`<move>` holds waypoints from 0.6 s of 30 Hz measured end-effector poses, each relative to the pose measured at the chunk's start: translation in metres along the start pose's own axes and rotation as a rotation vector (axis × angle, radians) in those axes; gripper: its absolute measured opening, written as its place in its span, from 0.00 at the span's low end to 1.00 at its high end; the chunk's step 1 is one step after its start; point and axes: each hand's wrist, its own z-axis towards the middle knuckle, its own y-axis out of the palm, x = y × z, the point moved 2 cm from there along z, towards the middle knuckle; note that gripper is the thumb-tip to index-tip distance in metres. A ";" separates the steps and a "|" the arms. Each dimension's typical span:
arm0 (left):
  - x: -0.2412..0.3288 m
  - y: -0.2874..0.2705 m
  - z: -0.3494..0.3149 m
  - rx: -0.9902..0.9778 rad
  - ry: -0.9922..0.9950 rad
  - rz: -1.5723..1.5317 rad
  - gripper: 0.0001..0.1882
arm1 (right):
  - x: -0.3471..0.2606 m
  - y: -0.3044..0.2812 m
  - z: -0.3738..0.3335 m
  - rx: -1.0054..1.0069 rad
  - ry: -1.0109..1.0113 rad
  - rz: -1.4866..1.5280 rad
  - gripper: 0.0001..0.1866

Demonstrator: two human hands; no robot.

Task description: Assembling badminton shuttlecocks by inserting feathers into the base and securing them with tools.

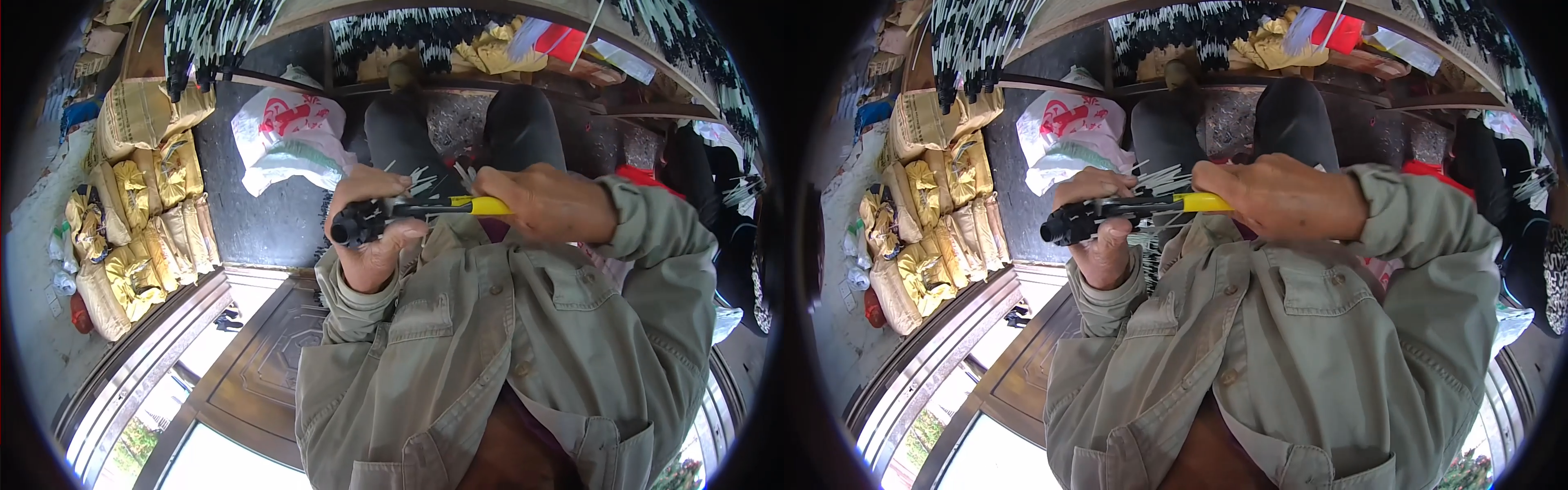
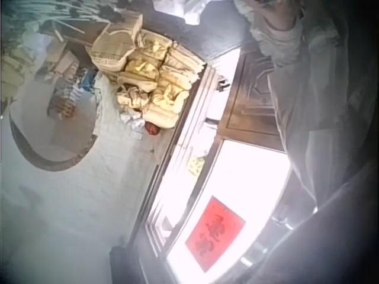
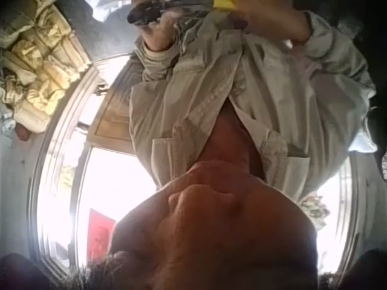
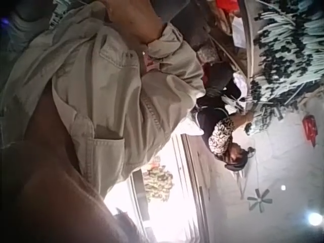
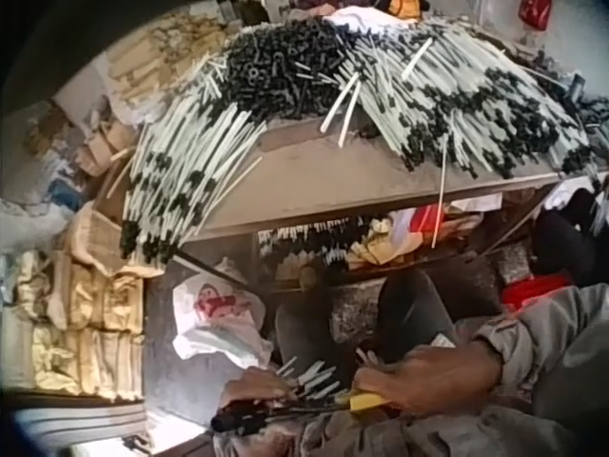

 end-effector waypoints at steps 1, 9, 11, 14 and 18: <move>-0.001 0.000 0.001 0.004 0.003 0.005 0.27 | 0.004 0.001 0.002 -0.002 -0.007 -0.001 0.13; -0.005 -0.005 -0.003 -0.168 -0.054 -0.167 0.33 | 0.000 -0.053 -0.001 -0.188 -0.061 0.162 0.11; -0.005 -0.002 -0.004 -0.126 0.043 -0.086 0.31 | -0.011 -0.066 -0.003 -0.169 -0.083 0.063 0.11; 0.000 0.001 -0.002 -0.204 0.045 -0.063 0.30 | -0.022 -0.081 -0.006 -0.186 -0.081 -0.063 0.11; 0.004 0.007 -0.002 -0.259 0.055 -0.120 0.28 | -0.034 -0.094 -0.009 -0.227 -0.103 -0.269 0.13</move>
